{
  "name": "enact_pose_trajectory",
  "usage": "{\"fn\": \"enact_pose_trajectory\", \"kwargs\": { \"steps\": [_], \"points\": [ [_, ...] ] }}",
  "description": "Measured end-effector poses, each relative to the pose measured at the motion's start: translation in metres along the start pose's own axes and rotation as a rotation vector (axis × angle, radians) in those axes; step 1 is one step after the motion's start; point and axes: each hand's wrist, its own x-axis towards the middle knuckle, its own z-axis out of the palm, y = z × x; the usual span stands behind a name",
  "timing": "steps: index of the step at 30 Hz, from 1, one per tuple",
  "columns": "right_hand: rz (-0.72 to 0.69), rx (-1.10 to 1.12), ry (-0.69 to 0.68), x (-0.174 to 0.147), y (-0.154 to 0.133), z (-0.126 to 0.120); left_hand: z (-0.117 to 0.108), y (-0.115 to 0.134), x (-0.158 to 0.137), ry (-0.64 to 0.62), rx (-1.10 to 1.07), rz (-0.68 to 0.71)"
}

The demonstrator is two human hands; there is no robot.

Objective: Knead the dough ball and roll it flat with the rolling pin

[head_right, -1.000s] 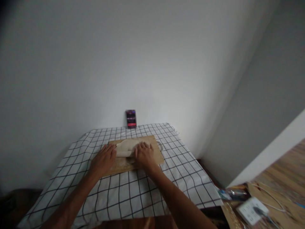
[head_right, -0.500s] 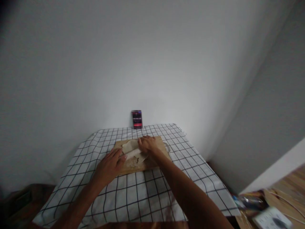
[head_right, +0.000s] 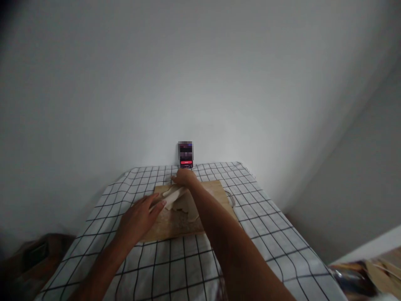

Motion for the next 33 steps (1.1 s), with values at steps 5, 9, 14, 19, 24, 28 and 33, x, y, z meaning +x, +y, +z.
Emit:
{"fn": "enact_pose_trajectory", "kwargs": {
  "steps": [5,9,14,19,24,28,33],
  "points": [
    [0.001,0.000,-0.003,-0.002,0.001,0.001,-0.001,-0.001,0.001,-0.020,0.007,0.036],
    [0.068,-0.016,0.003,-0.023,0.007,0.001,0.000,0.000,-0.002,-0.030,0.032,0.066],
    [0.152,-0.033,0.072,-0.065,0.006,-0.005,0.000,0.003,-0.003,-0.007,0.093,0.101],
    [0.133,-0.038,0.192,-0.124,0.002,-0.002,0.005,0.007,-0.011,0.024,0.125,0.115],
    [0.043,0.031,0.348,-0.184,0.000,0.015,0.010,0.006,-0.027,0.054,0.045,0.216],
    [0.032,0.084,0.374,-0.219,-0.006,0.027,0.011,0.005,-0.043,0.035,-0.010,0.232],
    [0.055,0.089,0.405,-0.232,-0.016,0.036,0.007,0.008,-0.060,0.035,-0.027,0.186]
  ]
}}
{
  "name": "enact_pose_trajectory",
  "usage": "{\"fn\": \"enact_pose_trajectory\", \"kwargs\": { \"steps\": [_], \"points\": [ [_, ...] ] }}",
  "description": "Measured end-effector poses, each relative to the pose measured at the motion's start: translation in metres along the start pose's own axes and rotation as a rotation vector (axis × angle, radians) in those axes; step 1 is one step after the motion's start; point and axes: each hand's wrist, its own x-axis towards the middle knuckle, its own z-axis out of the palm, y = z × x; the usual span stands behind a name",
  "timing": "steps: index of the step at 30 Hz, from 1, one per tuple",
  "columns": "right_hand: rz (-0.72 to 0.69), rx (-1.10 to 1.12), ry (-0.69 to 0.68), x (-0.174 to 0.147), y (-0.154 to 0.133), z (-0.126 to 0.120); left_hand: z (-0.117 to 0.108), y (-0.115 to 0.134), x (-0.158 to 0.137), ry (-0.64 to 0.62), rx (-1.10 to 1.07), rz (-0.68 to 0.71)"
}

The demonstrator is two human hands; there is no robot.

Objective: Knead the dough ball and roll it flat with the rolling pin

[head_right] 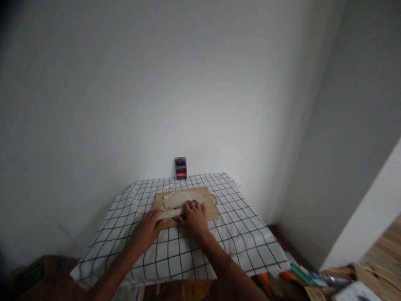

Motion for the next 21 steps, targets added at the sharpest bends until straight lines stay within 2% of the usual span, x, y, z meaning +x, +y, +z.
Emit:
{"fn": "enact_pose_trajectory", "kwargs": {
  "steps": [5,9,12,15,18,21],
  "points": [
    [-0.066,0.023,0.054,-0.001,0.002,-0.007,-0.009,0.009,0.001,-0.014,0.025,0.002],
    [-0.080,-0.018,0.063,0.005,0.021,-0.023,-0.013,0.022,0.018,-0.011,0.027,0.045],
    [-0.083,-0.038,0.037,0.018,0.039,-0.027,-0.002,0.026,0.036,-0.013,0.044,0.079],
    [-0.101,-0.068,-0.041,0.037,0.052,-0.019,0.016,0.023,0.057,0.007,0.086,0.087],
    [-0.133,-0.100,-0.082,0.061,0.058,-0.010,0.029,0.018,0.081,0.035,0.114,0.068],
    [-0.128,-0.137,-0.132,0.089,0.059,-0.003,0.033,0.014,0.111,-0.013,0.131,0.038]
  ]
}}
